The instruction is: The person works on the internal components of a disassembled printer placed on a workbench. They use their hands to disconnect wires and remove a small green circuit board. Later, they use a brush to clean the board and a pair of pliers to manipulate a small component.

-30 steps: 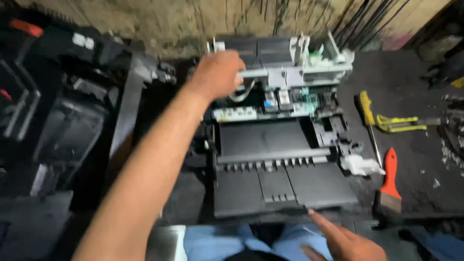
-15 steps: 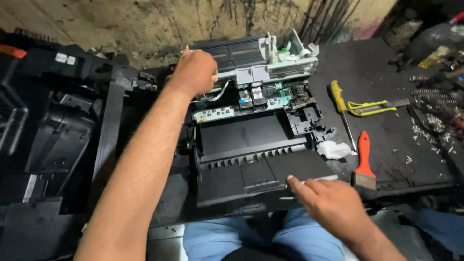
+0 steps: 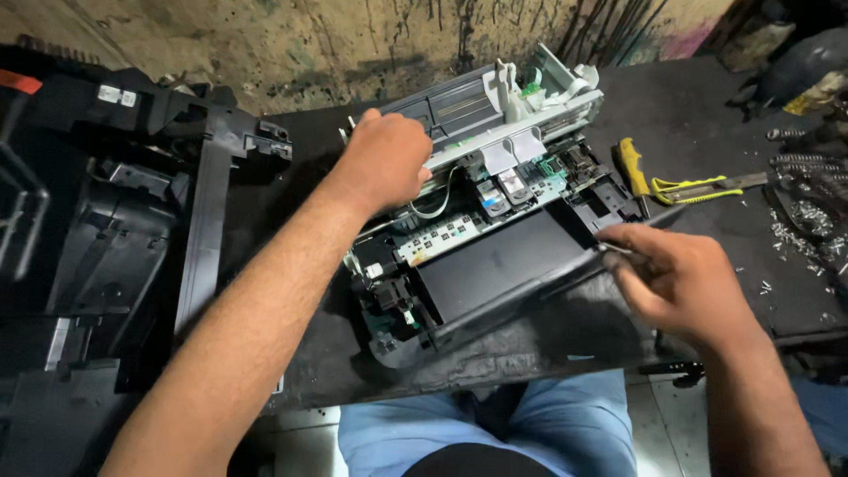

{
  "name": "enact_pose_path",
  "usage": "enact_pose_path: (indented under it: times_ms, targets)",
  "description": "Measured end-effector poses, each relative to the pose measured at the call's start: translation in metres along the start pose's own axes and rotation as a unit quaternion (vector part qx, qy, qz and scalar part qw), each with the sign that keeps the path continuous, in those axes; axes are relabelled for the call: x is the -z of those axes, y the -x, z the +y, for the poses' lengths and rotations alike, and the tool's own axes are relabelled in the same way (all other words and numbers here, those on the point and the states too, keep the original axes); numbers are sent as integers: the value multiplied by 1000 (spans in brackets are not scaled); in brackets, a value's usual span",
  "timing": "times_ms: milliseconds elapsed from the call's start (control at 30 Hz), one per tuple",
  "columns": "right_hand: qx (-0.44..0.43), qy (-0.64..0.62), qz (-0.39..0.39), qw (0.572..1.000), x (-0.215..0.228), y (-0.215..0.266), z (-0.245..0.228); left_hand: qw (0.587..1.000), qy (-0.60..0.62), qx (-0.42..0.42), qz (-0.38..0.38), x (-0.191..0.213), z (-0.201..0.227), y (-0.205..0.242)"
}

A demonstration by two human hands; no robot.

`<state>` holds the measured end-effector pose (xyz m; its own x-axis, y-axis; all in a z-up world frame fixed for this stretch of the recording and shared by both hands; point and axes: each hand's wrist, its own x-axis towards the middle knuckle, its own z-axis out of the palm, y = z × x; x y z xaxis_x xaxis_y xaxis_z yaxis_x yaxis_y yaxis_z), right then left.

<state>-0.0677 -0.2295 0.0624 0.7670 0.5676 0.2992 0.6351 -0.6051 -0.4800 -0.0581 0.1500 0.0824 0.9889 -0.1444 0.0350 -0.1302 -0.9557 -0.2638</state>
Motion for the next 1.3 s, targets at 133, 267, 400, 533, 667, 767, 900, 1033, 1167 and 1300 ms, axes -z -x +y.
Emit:
enact_pose_path:
  times_ms: [133,267,400,533,667,767,900,1033,1167,1300]
  targets:
    - [-15,-9,-10,1000,2,45,-2,999,19,18,29,-5,2,2]
    - [-225,52,9,973,-25,88,-4,999,27,22,34,-19,-3,0]
    - [-314,46,34,948,-46,106,-1,999,3,11,34,-24,-2,-12]
    - [-382,68,-34,921,-25,87,-26,999,-15,32,-23,-4,8,-5]
    - [-346,151,-126,917,-4,54,-66,995,7,26,94,5,23,-7]
    - [-272,81,-139,949,-12,19,-91,992,68,-4,107,-3,37,-11]
    - [-137,-46,-67,987,-51,-39,-87,979,130,-8,159,-12,39,-12]
    - [-89,-71,-49,992,-86,-77,-73,967,117,-23,226,-18,44,-12]
    - [-105,5,-23,994,-109,-91,-65,964,105,-35,242,-29,41,-14]
    - [-114,-3,-12,993,-112,-95,-62,954,129,-50,267,-38,36,-19]
